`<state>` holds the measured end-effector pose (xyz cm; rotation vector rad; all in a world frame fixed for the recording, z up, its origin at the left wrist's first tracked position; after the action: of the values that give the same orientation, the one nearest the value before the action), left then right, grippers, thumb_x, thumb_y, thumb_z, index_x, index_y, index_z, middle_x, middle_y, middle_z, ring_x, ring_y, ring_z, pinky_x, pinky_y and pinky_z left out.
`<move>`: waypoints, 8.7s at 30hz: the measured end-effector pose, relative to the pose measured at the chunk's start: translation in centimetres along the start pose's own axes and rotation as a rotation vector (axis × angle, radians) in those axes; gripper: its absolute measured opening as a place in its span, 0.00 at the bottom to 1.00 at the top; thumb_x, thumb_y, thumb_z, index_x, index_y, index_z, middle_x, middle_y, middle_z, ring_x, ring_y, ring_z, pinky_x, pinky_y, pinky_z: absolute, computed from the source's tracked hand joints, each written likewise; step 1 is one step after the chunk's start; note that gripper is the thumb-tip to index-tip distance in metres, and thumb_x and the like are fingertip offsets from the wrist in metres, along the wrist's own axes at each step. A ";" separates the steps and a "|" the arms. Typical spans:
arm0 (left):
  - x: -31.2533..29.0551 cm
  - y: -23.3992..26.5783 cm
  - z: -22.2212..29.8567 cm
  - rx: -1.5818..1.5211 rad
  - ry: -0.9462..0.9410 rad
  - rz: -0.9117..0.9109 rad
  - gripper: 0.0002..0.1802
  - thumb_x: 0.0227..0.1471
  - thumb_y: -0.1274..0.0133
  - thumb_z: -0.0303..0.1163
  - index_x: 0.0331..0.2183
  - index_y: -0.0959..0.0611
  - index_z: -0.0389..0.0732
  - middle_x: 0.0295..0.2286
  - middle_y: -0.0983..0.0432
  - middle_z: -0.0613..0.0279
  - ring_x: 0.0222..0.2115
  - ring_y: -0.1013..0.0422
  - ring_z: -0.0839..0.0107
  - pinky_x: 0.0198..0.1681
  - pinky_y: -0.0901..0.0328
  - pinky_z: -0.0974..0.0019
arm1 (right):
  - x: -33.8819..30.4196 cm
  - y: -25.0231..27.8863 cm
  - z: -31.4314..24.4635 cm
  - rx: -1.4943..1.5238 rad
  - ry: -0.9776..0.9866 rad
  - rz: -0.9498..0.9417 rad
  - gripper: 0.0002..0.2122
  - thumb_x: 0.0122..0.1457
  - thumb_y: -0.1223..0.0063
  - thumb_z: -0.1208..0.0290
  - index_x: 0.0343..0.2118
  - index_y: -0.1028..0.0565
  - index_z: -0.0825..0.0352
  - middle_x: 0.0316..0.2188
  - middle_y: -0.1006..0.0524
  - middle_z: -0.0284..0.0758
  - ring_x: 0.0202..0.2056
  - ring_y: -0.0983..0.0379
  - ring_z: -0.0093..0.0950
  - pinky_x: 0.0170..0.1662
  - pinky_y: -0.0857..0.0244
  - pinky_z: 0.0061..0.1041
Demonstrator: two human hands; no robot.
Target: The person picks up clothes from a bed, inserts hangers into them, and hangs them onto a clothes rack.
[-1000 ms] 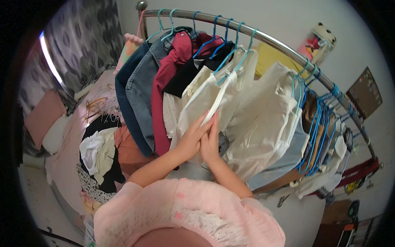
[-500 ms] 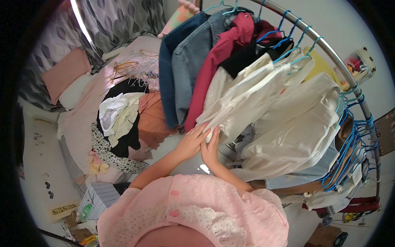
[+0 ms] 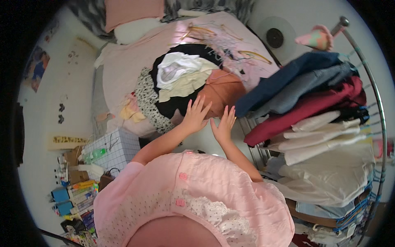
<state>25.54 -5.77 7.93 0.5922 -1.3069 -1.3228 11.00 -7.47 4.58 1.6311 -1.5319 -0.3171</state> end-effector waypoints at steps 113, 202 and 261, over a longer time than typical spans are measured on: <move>20.8 4.9 -40.6 -0.631 0.465 -0.079 0.12 0.36 0.45 0.32 0.28 0.25 0.39 0.22 0.28 0.56 0.26 0.31 0.64 0.29 0.38 0.64 | 49.0 -23.9 -9.3 0.626 0.385 -0.955 0.10 0.43 0.47 0.79 0.30 0.34 0.68 0.25 0.31 0.34 0.29 0.35 0.24 0.35 0.40 0.20; 22.6 4.9 -37.4 -0.437 0.556 0.409 0.19 0.34 0.42 0.31 0.31 0.31 0.38 0.27 0.34 0.58 0.28 0.34 0.61 0.33 0.38 0.64 | 48.9 -24.7 -11.2 0.466 0.371 -0.763 0.10 0.50 0.51 0.70 0.33 0.28 0.69 0.28 0.26 0.42 0.32 0.29 0.35 0.36 0.38 0.27; 18.2 6.1 -40.9 -0.396 0.606 0.178 0.11 0.36 0.43 0.25 0.22 0.30 0.36 0.20 0.33 0.55 0.25 0.34 0.59 0.29 0.40 0.64 | 45.1 -28.4 0.5 0.081 0.506 -1.414 0.21 0.39 0.50 0.75 0.42 0.30 0.67 0.35 0.27 0.41 0.37 0.31 0.33 0.41 0.38 0.28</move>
<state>60.17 -34.82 9.02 0.5258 -0.5696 -1.0936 40.02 -51.94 0.17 2.3744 0.1682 -0.5039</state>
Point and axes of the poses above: each hand's wrist, its own x-axis towards the middle knuckle, its own y-axis out of the back of the hand, z = x × y, the point moved 3 cm from there along x, towards the middle knuckle
